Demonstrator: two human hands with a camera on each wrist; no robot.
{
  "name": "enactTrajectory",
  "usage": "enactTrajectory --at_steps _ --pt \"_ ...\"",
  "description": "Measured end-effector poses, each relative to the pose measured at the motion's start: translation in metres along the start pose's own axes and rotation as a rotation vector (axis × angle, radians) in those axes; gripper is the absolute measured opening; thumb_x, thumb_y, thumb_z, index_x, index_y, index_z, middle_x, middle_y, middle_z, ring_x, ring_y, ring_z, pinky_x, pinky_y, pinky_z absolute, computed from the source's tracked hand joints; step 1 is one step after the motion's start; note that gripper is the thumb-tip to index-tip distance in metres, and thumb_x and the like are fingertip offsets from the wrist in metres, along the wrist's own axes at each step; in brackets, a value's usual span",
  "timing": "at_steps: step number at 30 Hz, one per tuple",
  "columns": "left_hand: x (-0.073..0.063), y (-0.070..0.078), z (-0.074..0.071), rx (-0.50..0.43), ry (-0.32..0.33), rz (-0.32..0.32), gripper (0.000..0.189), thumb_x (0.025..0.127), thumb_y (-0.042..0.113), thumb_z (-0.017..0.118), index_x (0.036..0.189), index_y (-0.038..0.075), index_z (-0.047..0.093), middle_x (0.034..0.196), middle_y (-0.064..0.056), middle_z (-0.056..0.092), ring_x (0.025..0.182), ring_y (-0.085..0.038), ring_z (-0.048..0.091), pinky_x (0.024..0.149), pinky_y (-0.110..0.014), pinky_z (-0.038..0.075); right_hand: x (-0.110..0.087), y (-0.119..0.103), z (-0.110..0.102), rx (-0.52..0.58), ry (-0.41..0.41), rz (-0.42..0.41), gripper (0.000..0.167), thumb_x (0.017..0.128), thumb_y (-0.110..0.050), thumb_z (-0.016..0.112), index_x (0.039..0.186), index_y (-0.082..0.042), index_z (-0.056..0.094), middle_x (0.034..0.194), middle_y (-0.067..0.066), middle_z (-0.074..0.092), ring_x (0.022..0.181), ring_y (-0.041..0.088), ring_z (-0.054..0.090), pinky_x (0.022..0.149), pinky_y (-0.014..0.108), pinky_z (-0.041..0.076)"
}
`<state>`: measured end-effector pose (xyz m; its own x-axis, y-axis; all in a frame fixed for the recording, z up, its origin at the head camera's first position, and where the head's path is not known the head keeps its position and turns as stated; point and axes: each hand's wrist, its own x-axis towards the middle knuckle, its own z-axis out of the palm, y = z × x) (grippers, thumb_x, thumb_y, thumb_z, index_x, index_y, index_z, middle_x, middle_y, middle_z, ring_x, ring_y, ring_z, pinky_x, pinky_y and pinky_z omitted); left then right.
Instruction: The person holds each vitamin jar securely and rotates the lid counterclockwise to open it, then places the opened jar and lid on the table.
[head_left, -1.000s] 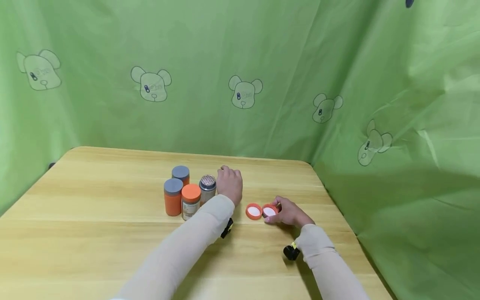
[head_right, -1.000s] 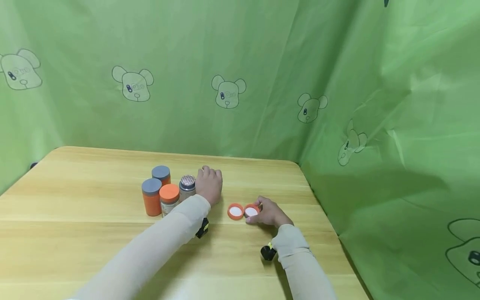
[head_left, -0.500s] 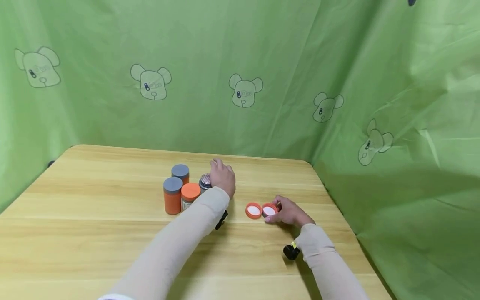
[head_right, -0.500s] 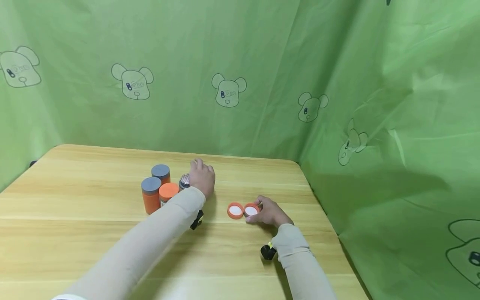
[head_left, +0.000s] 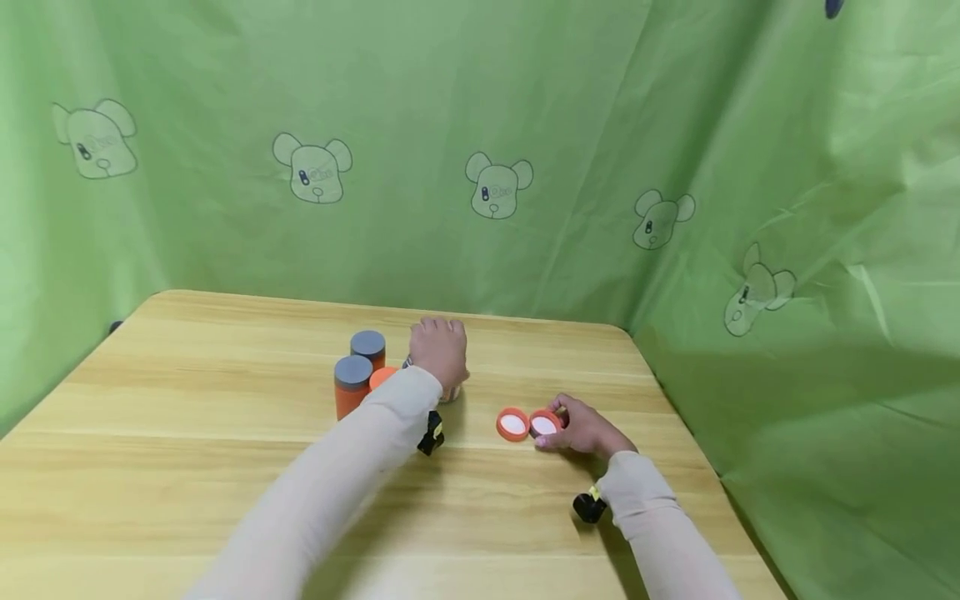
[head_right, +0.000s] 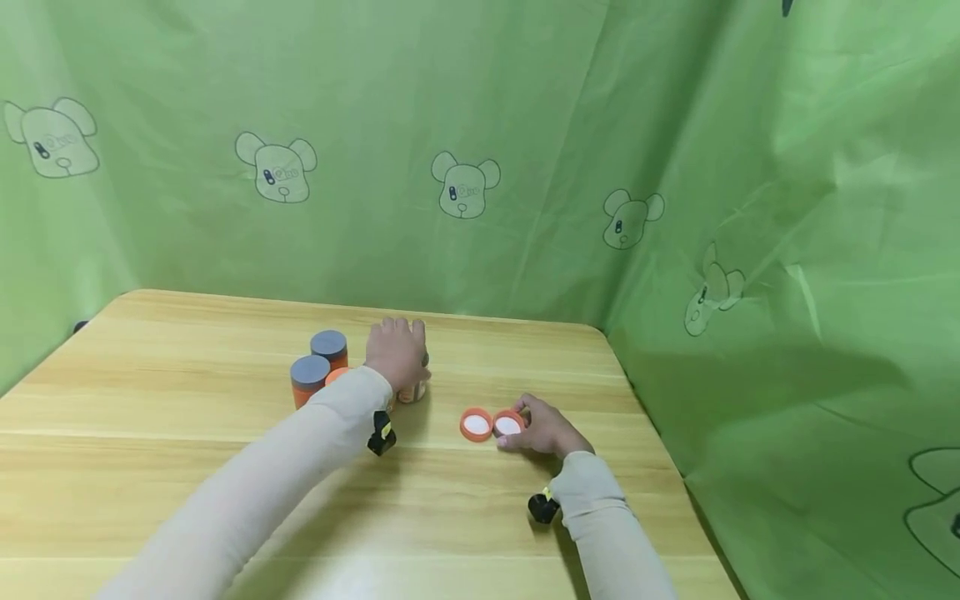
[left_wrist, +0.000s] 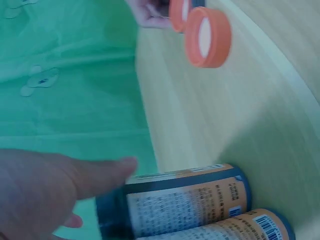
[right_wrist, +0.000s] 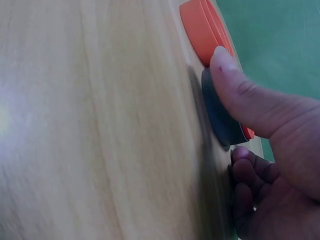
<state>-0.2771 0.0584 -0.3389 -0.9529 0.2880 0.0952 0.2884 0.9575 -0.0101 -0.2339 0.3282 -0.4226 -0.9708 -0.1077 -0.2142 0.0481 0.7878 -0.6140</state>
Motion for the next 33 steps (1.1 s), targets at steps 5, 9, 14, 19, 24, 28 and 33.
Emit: enactTrajectory --at_steps 5,9,14,19,24,28,33 --pt "-0.012 -0.012 -0.008 -0.241 0.056 0.059 0.074 0.082 0.047 0.074 0.135 0.004 0.045 0.123 -0.017 0.054 0.113 -0.034 0.052 0.092 -0.046 0.044 0.001 0.001 -0.001 0.004 -0.002 -0.004 0.05 0.076 -0.026 0.084 0.111 -0.007 0.054 0.097 0.009 0.057 0.086 0.024 0.052 0.075 0.036 0.043" --pt "-0.024 -0.019 -0.015 -0.39 0.092 0.061 0.075 0.083 0.043 0.076 0.138 0.003 0.044 0.129 -0.018 0.053 0.112 -0.034 0.054 0.091 -0.046 0.046 0.002 0.005 0.0 0.078 0.013 -0.013 0.049 0.08 -0.024 0.081 0.115 -0.003 0.055 0.096 0.009 0.056 0.084 0.023 0.05 0.072 0.034 0.043" --pt "-0.042 -0.029 -0.02 -0.461 0.14 0.052 0.074 0.085 0.043 0.073 0.14 0.002 0.044 0.132 -0.018 0.052 0.113 -0.033 0.055 0.091 -0.044 0.047 -0.003 0.007 0.002 0.122 0.054 -0.016 0.047 0.084 -0.028 0.077 0.116 -0.001 0.055 0.094 0.01 0.054 0.083 0.023 0.049 0.068 0.032 0.042" --pt "-0.058 -0.04 -0.017 -0.492 0.169 0.025 0.079 0.084 0.044 0.074 0.142 -0.001 0.043 0.134 -0.021 0.05 0.117 -0.036 0.052 0.096 -0.046 0.044 -0.008 0.002 0.005 0.152 0.121 0.044 0.048 0.087 -0.032 0.074 0.118 -0.001 0.054 0.098 0.012 0.056 0.085 0.024 0.051 0.068 0.032 0.043" --pt "-0.069 -0.047 -0.006 -0.519 0.2 0.009 0.077 0.082 0.041 0.076 0.138 -0.003 0.046 0.13 -0.023 0.052 0.115 -0.036 0.053 0.096 -0.046 0.043 -0.016 -0.006 0.007 0.139 0.239 0.063 0.05 0.091 -0.035 0.068 0.123 0.0 0.05 0.108 0.017 0.057 0.094 0.029 0.054 0.075 0.038 0.046" --pt "-0.077 -0.053 0.002 -0.53 0.239 -0.005 0.072 0.081 0.038 0.077 0.135 -0.002 0.05 0.126 -0.023 0.054 0.113 -0.037 0.053 0.094 -0.048 0.044 -0.019 -0.019 0.011 0.141 0.307 0.012 0.048 0.093 -0.031 0.065 0.126 0.0 0.049 0.118 0.021 0.055 0.105 0.033 0.053 0.086 0.045 0.045" --pt "-0.089 -0.06 0.011 -0.555 0.331 -0.039 0.071 0.078 0.038 0.079 0.131 0.0 0.053 0.124 -0.023 0.053 0.113 -0.039 0.049 0.094 -0.053 0.038 -0.024 -0.039 0.02 0.183 0.324 -0.072 0.045 0.092 -0.025 0.068 0.125 0.0 0.05 0.117 0.021 0.056 0.102 0.031 0.054 0.085 0.042 0.046"
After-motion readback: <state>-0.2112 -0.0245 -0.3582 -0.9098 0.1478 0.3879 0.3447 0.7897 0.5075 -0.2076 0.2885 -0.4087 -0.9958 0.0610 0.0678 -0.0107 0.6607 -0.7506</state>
